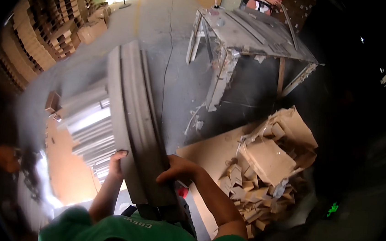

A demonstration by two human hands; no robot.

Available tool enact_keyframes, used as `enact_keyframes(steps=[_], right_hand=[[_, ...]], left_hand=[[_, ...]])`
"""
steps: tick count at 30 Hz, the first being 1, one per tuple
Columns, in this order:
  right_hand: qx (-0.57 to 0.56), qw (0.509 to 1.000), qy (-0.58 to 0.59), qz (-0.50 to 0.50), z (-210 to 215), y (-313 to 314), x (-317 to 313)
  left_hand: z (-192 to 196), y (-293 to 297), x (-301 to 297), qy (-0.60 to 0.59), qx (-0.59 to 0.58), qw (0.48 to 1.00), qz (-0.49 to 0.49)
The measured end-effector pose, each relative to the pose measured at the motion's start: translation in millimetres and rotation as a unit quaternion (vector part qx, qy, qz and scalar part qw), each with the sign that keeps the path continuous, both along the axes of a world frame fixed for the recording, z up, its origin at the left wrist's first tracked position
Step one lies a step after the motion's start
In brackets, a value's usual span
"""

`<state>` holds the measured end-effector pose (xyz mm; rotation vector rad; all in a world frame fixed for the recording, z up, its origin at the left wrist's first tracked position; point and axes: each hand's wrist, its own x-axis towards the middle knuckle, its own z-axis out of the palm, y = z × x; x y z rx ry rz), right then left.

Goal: Sanding and cleaning the edges of long grey composite or plastic furniture strips.

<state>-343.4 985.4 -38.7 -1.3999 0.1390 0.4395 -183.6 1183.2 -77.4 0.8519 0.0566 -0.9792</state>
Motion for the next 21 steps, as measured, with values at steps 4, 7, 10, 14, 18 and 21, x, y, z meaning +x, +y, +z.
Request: enact_keyframes(steps=[4, 7, 10, 14, 18, 21], right_hand=[[-0.018, 0.999, -0.037, -0.035, 15.1, -41.5, -28.9], [-0.025, 0.994, -0.055, -0.091, 29.0, -61.3, -48.3], [-0.021, 0.989, -0.056, -0.133, 32.4, -78.0, -59.8], [-0.037, 0.983, -0.038, -0.174, 25.4, -107.3, -73.5], [-0.030, 0.970, -0.009, -0.243, 29.5, -135.9, -77.2], [0.000, 0.923, 0.027, -0.383, 11.9, -160.8, -79.1]], left_hand=[[7.4, -48.6, 2.5, -0.009, 0.025, 0.999, -0.029], [40.8, -89.7, -8.1, -0.093, -0.003, 0.990, -0.111], [49.2, -126.4, -9.5, -0.122, -0.039, 0.978, -0.165], [34.0, -180.7, 3.0, -0.145, -0.058, 0.947, -0.279], [34.1, -238.3, 5.7, -0.137, -0.048, 0.937, -0.317], [21.8, -296.4, 18.6, -0.094, -0.059, 0.921, -0.374]])
